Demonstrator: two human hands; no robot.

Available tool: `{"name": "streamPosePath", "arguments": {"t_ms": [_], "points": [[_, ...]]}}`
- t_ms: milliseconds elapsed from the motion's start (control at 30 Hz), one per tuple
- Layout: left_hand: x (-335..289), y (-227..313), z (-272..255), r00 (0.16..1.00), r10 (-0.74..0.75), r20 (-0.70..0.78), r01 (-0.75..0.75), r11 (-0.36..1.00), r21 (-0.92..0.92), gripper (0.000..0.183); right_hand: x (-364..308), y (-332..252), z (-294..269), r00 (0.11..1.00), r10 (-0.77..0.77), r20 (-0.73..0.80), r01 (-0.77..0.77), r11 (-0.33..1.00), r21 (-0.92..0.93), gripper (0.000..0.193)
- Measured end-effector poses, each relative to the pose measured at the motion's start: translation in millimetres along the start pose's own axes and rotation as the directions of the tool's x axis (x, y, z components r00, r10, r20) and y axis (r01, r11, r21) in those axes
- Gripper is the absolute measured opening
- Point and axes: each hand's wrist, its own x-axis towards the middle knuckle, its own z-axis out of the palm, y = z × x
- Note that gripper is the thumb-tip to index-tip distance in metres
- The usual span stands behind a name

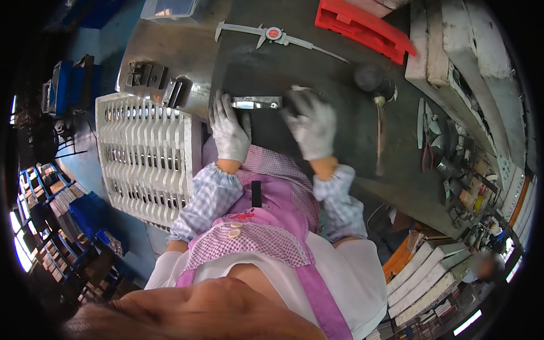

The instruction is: The person is inspecting and cleaning small metal parts, then organizing them into a plastic grid tray.

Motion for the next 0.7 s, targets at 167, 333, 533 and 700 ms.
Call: {"name": "streamPosePath", "arguments": {"t_ms": [167,333,533,700], "points": [[2,4,-1,1.000,-0.017,-0.005,0.017,1.000,-0.003,0.063,-8,7,62,0.986,-0.088,-0.141,0.110,0.981,0.158,0.042],[0,1,4,1.000,-0.017,0.016,0.017,1.000,-0.025,0.069,-3,-2,45,0.991,0.131,0.013,-0.125,0.910,0.395,0.036],[3,-7,-9,1.000,0.012,0.021,-0.009,0.992,-0.129,0.072,12,-28,28,0.996,-0.084,-0.013,0.082,0.988,-0.132,0.042],[-12,-14,-56,1.000,-0.006,0.029,0.021,0.836,-0.549,0.053,4,-90,52,0.984,-0.163,0.068,0.146,0.969,0.201,0.029]]}}
